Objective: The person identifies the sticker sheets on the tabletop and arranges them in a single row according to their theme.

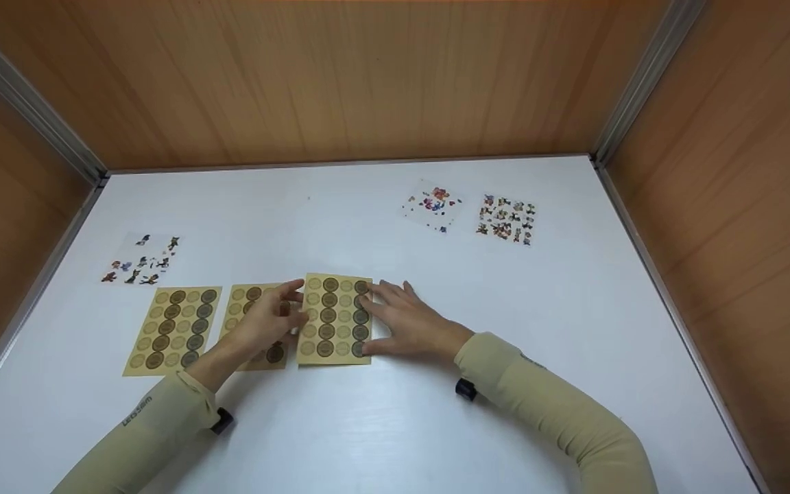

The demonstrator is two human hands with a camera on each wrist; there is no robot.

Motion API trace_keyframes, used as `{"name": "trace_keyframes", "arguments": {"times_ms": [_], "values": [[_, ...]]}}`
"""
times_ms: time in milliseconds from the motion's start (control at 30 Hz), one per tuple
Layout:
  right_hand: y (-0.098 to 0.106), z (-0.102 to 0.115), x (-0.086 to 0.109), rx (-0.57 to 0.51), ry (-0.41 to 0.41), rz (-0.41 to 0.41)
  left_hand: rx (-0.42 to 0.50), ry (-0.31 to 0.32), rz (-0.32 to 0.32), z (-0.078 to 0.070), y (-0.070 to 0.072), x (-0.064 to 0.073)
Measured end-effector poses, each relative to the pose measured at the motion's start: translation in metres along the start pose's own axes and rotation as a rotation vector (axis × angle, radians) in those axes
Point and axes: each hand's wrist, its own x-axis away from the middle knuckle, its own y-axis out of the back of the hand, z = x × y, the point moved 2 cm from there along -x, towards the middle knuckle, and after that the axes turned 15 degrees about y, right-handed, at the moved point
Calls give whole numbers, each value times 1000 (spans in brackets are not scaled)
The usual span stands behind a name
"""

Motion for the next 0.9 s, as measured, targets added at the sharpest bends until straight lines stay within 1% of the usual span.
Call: {"name": "trace_keyframes", "arguments": {"times_ms": [67, 133, 300, 400, 533, 600, 633, 700, 767, 833, 900], "values": [[-2, 0, 0, 6, 10, 23, -1, -1, 4, 1, 1, 0], [-4, -1, 0, 10, 25, 33, -26, -14, -8, 2, 1, 1], [-5, 0, -1, 16, 21, 60, -152, -86, -53, 2, 2, 6], [-4, 1, -1, 18, 25, 66, -191, -120, -55, 1, 2, 9], [-2, 2, 0, 27, 43, 50, -197, -146, -40, -1, 2, 12], [-2, 2, 0, 30, 46, 43, -224, -173, -34, -2, 1, 14], [-3, 2, 0, 32, 46, 41, -257, -189, -30, -3, 0, 16], [-4, 2, 0, 33, 43, 41, -356, -240, -29, -3, -3, 21], [-5, 2, 0, 31, 47, 43, -487, -296, -14, -2, -8, 27], [-5, 3, -1, 29, 50, 43, -627, -338, 1, 0, -13, 35], [-6, 4, -1, 27, 55, 38, -733, -369, 20, 3, -19, 41]]}}
